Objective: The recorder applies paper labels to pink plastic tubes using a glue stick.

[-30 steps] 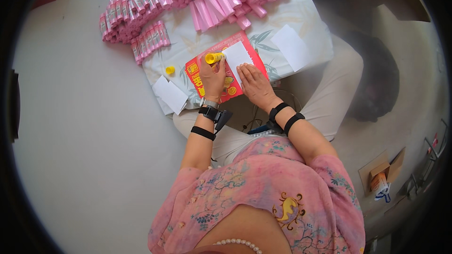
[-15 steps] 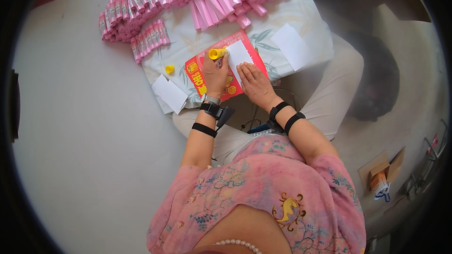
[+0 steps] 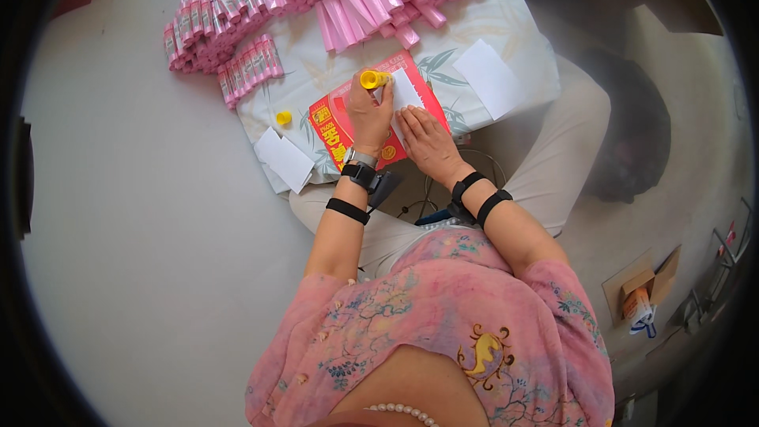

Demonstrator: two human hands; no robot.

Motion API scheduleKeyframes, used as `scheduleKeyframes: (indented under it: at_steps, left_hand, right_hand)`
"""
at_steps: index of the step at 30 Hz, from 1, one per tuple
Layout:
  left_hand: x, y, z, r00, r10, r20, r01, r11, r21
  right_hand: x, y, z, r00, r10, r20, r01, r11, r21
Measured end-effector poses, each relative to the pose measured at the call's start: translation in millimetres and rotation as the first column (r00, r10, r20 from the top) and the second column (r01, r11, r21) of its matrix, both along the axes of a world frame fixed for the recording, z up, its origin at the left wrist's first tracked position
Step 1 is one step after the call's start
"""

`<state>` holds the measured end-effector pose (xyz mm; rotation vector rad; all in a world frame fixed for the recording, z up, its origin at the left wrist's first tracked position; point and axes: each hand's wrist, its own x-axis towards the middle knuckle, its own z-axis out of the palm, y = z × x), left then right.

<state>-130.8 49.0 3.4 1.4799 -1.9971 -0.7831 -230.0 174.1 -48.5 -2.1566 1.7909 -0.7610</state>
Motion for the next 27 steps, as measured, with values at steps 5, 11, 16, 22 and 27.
scheduleKeyframes:
  at_steps: [5, 11, 16, 22, 27]
  left_hand:
    - [19.0, 5.8, 3.3, 0.992, 0.085, -0.088, -0.082, 0.996, 0.033]
    - [-11.7, -3.2, -3.9, 1.000, 0.016, -0.005, -0.016, 0.997, -0.071]
    - [-21.3, -8.3, -12.3, 0.999, -0.035, 0.021, 0.038, 0.980, -0.196]
    - [15.7, 3.1, -3.4, 0.993, 0.101, -0.066, -0.101, 0.995, 0.002]
    - [-5.6, 0.3, -3.9, 0.998, 0.051, -0.027, -0.052, 0.997, -0.062]
  right_hand:
    - [-1.7, 0.1, 2.7, 1.000, 0.003, -0.018, -0.003, 1.000, 0.014]
    - [-0.9, -0.2, 2.2, 1.000, -0.006, -0.023, 0.006, 1.000, 0.006]
    - [0.0, -0.2, -2.7, 0.999, -0.010, 0.052, 0.011, 1.000, -0.023]
    - [-2.8, 1.2, -0.8, 1.000, -0.003, -0.010, 0.003, 1.000, -0.006]
    - [-0.5, 0.1, 0.9, 1.000, -0.004, -0.005, 0.004, 1.000, -0.010]
